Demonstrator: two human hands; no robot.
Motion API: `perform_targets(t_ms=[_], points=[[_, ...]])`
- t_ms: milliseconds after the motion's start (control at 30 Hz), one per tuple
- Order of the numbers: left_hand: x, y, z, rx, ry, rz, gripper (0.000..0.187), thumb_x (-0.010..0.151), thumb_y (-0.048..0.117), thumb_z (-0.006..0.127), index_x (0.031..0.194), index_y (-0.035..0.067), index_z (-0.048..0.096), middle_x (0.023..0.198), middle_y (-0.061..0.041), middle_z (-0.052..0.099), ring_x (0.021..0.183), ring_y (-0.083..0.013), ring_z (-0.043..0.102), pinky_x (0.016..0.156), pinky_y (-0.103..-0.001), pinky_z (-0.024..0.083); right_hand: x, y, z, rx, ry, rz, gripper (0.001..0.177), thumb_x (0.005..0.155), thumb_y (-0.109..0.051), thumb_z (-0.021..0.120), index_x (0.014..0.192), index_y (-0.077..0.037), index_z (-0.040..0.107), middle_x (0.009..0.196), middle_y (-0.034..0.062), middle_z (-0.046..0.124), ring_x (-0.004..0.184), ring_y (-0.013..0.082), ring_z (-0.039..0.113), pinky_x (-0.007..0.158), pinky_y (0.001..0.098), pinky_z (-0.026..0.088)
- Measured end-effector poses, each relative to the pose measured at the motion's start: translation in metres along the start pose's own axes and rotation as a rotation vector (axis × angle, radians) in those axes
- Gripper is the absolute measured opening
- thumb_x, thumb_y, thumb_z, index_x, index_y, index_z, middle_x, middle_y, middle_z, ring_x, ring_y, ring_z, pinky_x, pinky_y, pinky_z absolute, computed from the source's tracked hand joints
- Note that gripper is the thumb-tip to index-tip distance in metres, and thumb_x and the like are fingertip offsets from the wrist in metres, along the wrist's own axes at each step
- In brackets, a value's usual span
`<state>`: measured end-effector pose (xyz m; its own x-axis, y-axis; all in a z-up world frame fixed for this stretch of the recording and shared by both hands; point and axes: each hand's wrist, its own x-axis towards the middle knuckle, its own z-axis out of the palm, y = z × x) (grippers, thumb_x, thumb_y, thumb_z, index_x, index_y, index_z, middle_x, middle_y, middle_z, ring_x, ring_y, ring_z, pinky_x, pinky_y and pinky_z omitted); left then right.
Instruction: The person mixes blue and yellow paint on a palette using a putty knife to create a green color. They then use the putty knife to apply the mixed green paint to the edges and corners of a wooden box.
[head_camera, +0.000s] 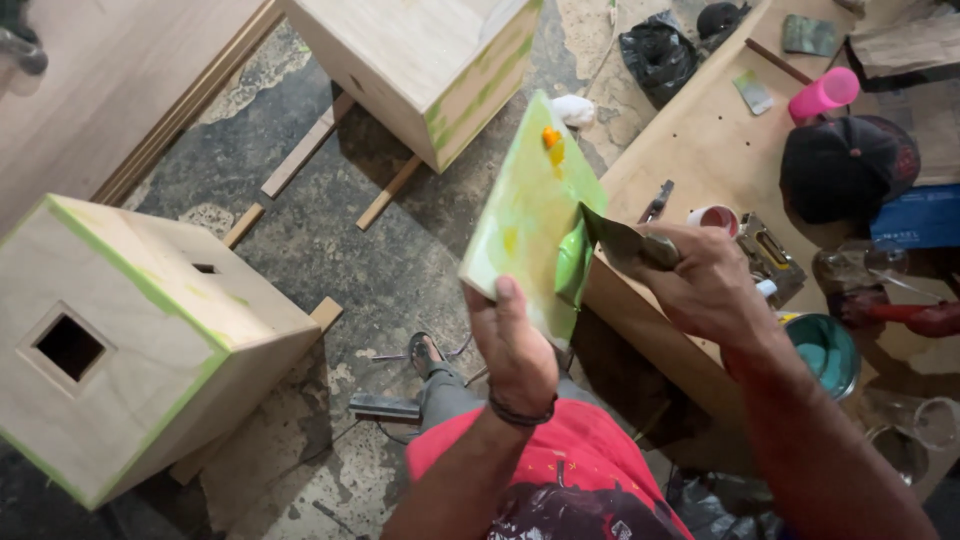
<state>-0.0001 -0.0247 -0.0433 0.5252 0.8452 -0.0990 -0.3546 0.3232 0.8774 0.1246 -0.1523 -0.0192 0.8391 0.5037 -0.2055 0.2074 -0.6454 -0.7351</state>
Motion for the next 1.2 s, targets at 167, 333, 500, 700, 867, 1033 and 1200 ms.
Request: perform_targets(t_ms=[167, 333, 500, 700, 867, 1033, 1200], points=[[-0.01, 0.005, 0.007, 0.068, -0.077, 0.172, 0.05, 0.106, 0.023, 0.044, 0.149, -0.002, 0.041, 0.141, -0.024, 0.054, 0.125, -0.0236, 0.051, 0.111, -0.051, 0.045, -0.007, -0.004, 0.005, 0.349, -0.05, -0.122, 0.004, 0.08, -0.001, 0.072, 0.077, -0.001, 0.07, 0.059, 0.0041, 0.064, 0.052, 0.0129, 0.053, 0.05, 0.0271, 0.044], [-0.009, -0.001, 0.003, 0.064, -0.121, 0.27, 0.052, 0.108, 0.022, 0.044, 0.152, -0.004, 0.037, 0.146, -0.025, 0.05, 0.13, -0.0256, 0.047, 0.115, -0.053, 0.039, -0.03, -0.044, 0.005, 0.483, 0.039, 0.173, 0.02, 0.081, -0.004, 0.078, 0.063, 0.0, 0.069, 0.055, 0.0101, 0.065, 0.052, 0.0161, 0.059, 0.049, 0.0283, 0.046], [-0.012, -0.008, -0.002, 0.073, -0.239, 0.382, 0.048, 0.109, 0.016, 0.044, 0.149, -0.008, 0.037, 0.145, -0.026, 0.048, 0.133, -0.0291, 0.046, 0.116, -0.05, 0.037, -0.031, -0.007, 0.021, 0.707, 0.054, 0.242, 0.016, 0.077, -0.001, 0.081, 0.068, 0.002, 0.068, 0.055, 0.0139, 0.064, 0.049, 0.0169, 0.06, 0.044, 0.0255, 0.045], [-0.008, -0.003, 0.0, 0.066, -0.309, 0.451, 0.047, 0.11, 0.014, 0.041, 0.15, -0.011, 0.034, 0.151, -0.028, 0.043, 0.139, -0.0341, 0.043, 0.119, -0.05, 0.034, -0.034, 0.013, 0.04, 0.841, 0.149, 0.198, 0.014, 0.069, 0.007, 0.079, 0.066, 0.001, 0.066, 0.054, 0.0119, 0.063, 0.047, 0.0152, 0.063, 0.043, 0.026, 0.05], [-0.002, -0.006, 0.009, 0.166, -0.344, 0.68, 0.051, 0.107, 0.014, 0.045, 0.143, -0.021, 0.036, 0.148, -0.041, 0.041, 0.139, -0.0541, 0.042, 0.118, -0.059, 0.034, -0.039, 0.009, 0.044, 1.101, 0.219, 0.228, 0.015, 0.068, 0.012, 0.077, 0.076, 0.007, 0.066, 0.062, 0.0193, 0.064, 0.049, 0.0281, 0.069, 0.046, 0.0374, 0.057], [0.008, -0.003, 0.007, 0.113, -0.519, 0.799, 0.047, 0.113, 0.018, 0.04, 0.143, -0.018, 0.035, 0.15, -0.045, 0.038, 0.142, -0.0596, 0.037, 0.119, -0.065, 0.033, -0.033, 0.029, 0.05, 1.242, 0.292, 0.324, 0.024, 0.065, 0.011, 0.073, 0.089, 0.01, 0.068, 0.073, 0.0226, 0.068, 0.058, 0.0332, 0.072, 0.054, 0.044, 0.061], [0.016, 0.0, -0.01, 0.193, -0.737, 0.84, 0.044, 0.111, 0.024, 0.043, 0.142, -0.007, 0.037, 0.149, -0.042, 0.04, 0.138, -0.0687, 0.036, 0.111, -0.076, 0.037, -0.022, 0.028, 0.049, 1.428, 0.27, 0.513, 0.028, 0.069, 0.005, 0.071, 0.097, 0.0, 0.068, 0.077, 0.0178, 0.071, 0.063, 0.0328, 0.075, 0.058, 0.0456, 0.063]])
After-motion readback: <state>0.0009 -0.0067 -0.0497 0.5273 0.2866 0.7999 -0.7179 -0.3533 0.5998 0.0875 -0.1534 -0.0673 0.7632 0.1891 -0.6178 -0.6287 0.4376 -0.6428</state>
